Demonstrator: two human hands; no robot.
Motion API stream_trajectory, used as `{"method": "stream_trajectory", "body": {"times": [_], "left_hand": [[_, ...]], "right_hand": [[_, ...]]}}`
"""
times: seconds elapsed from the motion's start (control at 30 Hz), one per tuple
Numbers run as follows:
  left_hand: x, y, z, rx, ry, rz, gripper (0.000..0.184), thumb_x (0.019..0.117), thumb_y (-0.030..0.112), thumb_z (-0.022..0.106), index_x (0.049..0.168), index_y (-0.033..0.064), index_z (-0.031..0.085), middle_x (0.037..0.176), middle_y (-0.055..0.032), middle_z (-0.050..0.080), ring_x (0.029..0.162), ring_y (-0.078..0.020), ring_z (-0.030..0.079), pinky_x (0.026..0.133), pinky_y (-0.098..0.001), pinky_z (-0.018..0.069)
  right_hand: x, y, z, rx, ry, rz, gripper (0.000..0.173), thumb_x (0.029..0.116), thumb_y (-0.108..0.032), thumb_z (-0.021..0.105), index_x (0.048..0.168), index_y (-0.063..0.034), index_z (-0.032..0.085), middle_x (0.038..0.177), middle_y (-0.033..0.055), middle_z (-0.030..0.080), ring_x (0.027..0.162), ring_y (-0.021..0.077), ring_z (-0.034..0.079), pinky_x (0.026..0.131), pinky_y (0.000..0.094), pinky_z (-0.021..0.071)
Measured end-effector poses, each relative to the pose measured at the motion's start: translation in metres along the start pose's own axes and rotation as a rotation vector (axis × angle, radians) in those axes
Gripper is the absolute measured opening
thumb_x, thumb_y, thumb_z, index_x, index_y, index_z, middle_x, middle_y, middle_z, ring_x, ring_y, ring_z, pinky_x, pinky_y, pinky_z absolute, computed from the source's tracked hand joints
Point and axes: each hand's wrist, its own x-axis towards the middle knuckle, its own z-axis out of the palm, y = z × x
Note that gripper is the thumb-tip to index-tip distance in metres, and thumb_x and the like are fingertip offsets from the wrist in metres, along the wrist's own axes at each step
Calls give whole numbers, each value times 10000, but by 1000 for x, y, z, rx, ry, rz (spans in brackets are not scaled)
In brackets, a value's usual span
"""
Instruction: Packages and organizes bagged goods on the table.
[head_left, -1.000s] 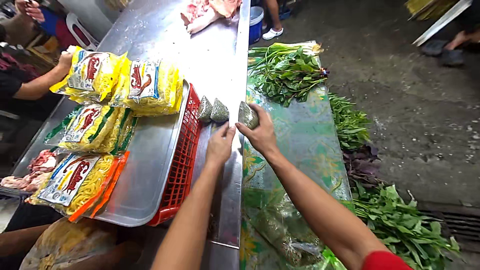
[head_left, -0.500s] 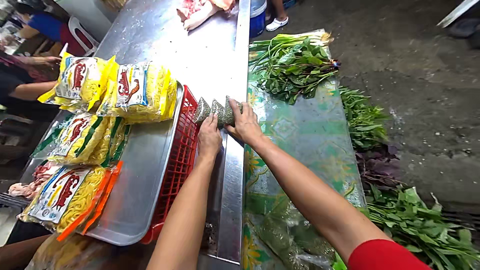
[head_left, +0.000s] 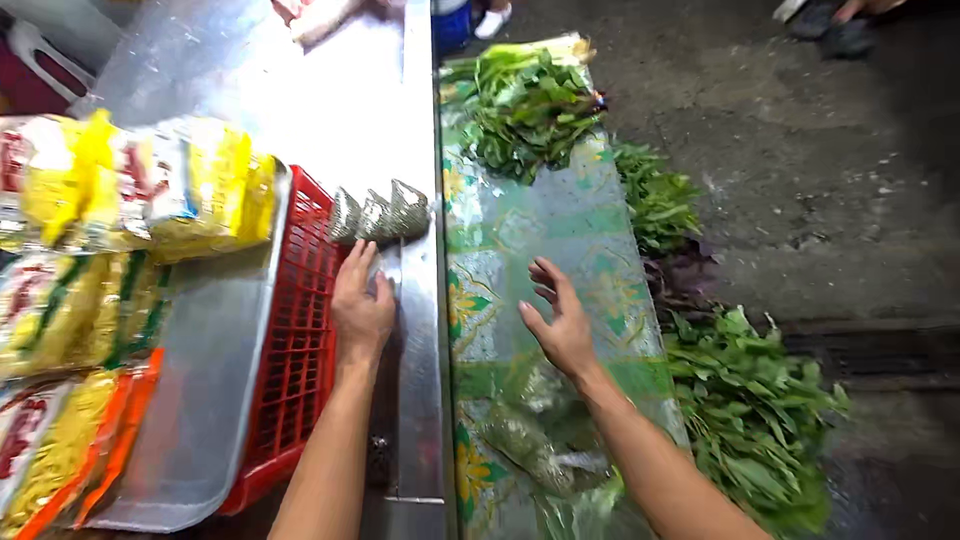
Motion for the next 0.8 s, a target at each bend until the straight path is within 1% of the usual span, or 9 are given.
{"method": "stream_trajectory", "body": {"times": [0.03,0.1,0.2,0.3,0.4,0.5,0.63,0.73,0.8], "left_hand": [[-21,16,-9,-54,-14,-9,387,1002,144,572,1367,32,635,1469,-130,586,1376,-231,550,1155,-447,446],[-83,58,-29,-214,-142,-30,369,1028,187,552,1344,17,639,1432,-132,610,1335,-198,581,1110,-396,496],[-180,119,-27,-520,-418,-136,304,1013,205,560,1192,18,719,1248,-111,715,1196,-180,670,1022,-382,568],[-255,152,26,-641,-839,-246,275,1001,140,574,1197,60,750,1309,-86,700,1278,-189,629,1105,-397,512],[-276,165,74,-322,-1114,-275,349,990,63,507,1252,117,731,1419,-51,637,1368,-210,550,1173,-438,403],[-273,159,80,-48,-1288,-204,416,1028,116,500,1425,176,608,1545,-31,522,1433,-229,476,1161,-485,384],[-277,153,75,35,-1252,-140,472,1056,241,531,1522,168,508,1563,-37,501,1460,-257,436,1161,-495,365],[-295,147,82,-34,-1036,-164,265,1033,221,568,1184,89,742,1279,-82,703,1297,-278,585,1086,-481,425],[-308,147,79,-242,-773,-272,186,979,121,613,1026,44,776,1099,-115,754,1126,-279,686,1017,-484,512]], "right_hand": [[-32,4,-24,8,24,-13,661,947,-425,652,1431,8,529,1367,168,612,1238,222,616,1043,416,535],[-105,2,-76,-41,9,40,468,988,-398,614,1268,-24,650,1255,112,674,1157,186,661,1011,409,566],[-162,-5,-128,-147,-154,129,336,1027,-322,557,1110,-43,726,1101,72,732,1026,129,704,912,359,610],[-181,-9,-127,-323,-481,295,293,1019,-242,575,1153,-36,734,1130,113,729,1057,176,702,954,358,585],[-176,-5,-110,-688,-868,506,341,1025,-182,560,1335,-77,656,1372,159,633,1321,360,554,1127,550,409],[-176,-2,-110,-810,-974,530,417,1005,-245,608,1400,-112,614,1452,143,580,1325,398,528,1111,620,360],[-178,0,-101,-776,-1020,496,576,922,-396,746,1430,-168,599,1532,99,513,1487,396,346,1159,662,278],[-189,3,-89,-716,-939,452,603,919,-355,751,1465,-177,567,1550,105,496,1530,404,268,1201,652,219],[-202,5,-93,-568,-770,367,634,890,-380,764,1454,-156,579,1531,112,518,1513,383,316,1231,591,246]]}}
